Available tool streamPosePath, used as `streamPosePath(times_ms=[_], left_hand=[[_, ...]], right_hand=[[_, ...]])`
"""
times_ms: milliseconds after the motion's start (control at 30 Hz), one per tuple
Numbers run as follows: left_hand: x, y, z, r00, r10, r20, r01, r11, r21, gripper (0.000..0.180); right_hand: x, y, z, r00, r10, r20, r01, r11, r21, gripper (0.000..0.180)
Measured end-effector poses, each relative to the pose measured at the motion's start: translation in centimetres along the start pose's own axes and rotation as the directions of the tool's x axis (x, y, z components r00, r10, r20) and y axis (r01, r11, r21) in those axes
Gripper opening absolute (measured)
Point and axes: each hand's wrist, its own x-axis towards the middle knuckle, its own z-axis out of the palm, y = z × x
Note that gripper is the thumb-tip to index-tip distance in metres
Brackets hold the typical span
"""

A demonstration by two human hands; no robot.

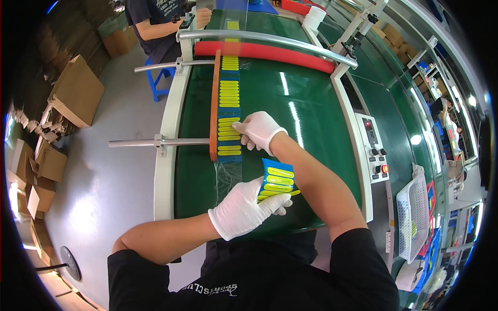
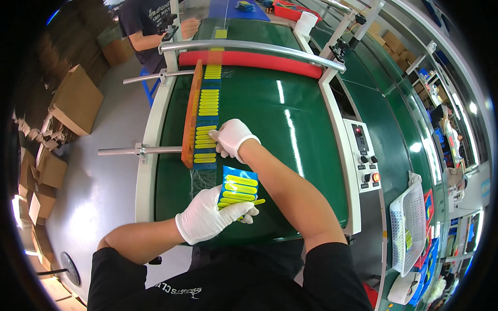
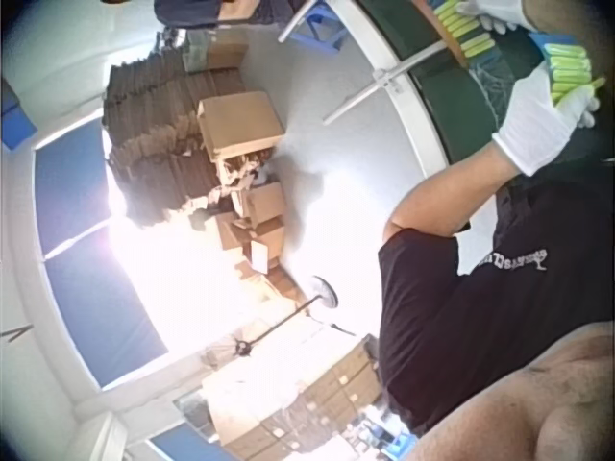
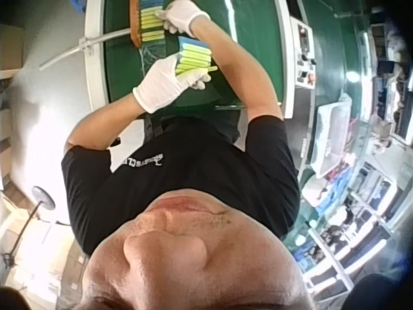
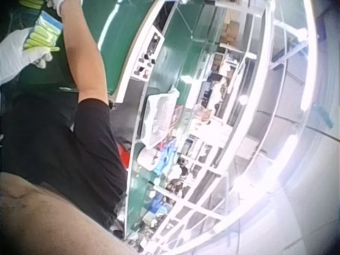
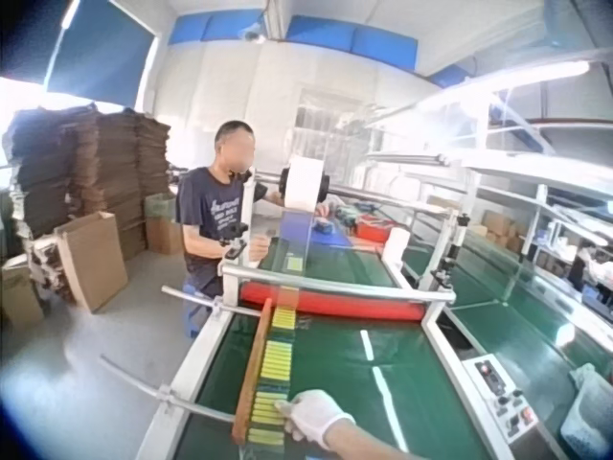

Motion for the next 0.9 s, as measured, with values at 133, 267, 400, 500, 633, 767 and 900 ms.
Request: streamPosePath(times_ms=[133, 267, 400, 500, 633, 767, 900], left_hand=[[0.1, -0.4, 0.0, 1.000, 0.003, -0.003, -0.003, 1.000, 0.007, 0.028], [0.2, -0.8, -0.2, 1.000, 0.021, -0.016, -0.021, 1.000, -0.008, 0.027], [0.5, 0.0, -0.2, 0.989, 0.016, -0.148, -0.040, 0.986, -0.159, 0.024], [0.8, 1.4, -0.7, 0.961, 0.019, -0.274, -0.097, 0.957, -0.274, 0.021], [0.7, 2.3, -1.5, 0.941, -0.010, -0.339, -0.099, 0.948, -0.302, 0.021], [1.0, 2.0, -1.3, 0.948, -0.012, -0.319, -0.091, 0.947, -0.308, 0.022], [1.2, 1.7, -1.3, 0.955, 0.019, -0.298, -0.107, 0.953, -0.283, 0.022]], right_hand=[[0.5, -0.3, -0.2, 1.000, -0.024, -0.015, 0.023, 0.996, -0.085, 0.038], [0.2, -1.1, -0.1, 0.994, -0.079, -0.077, 0.050, 0.944, -0.325, 0.043], [-1.6, 0.9, -1.7, 0.974, -0.099, -0.203, 0.125, 0.985, 0.120, 0.050], [-5.7, 1.9, -4.1, 0.932, -0.164, -0.323, 0.278, 0.896, 0.347, 0.041], [-11.9, 0.4, -5.4, 0.973, -0.133, -0.190, 0.189, 0.931, 0.311, 0.030], [-13.7, 0.8, -5.3, 0.974, -0.220, -0.057, 0.227, 0.929, 0.292, 0.027], [-13.6, 0.9, -4.9, 0.979, -0.203, -0.027, 0.204, 0.961, 0.185, 0.023]])
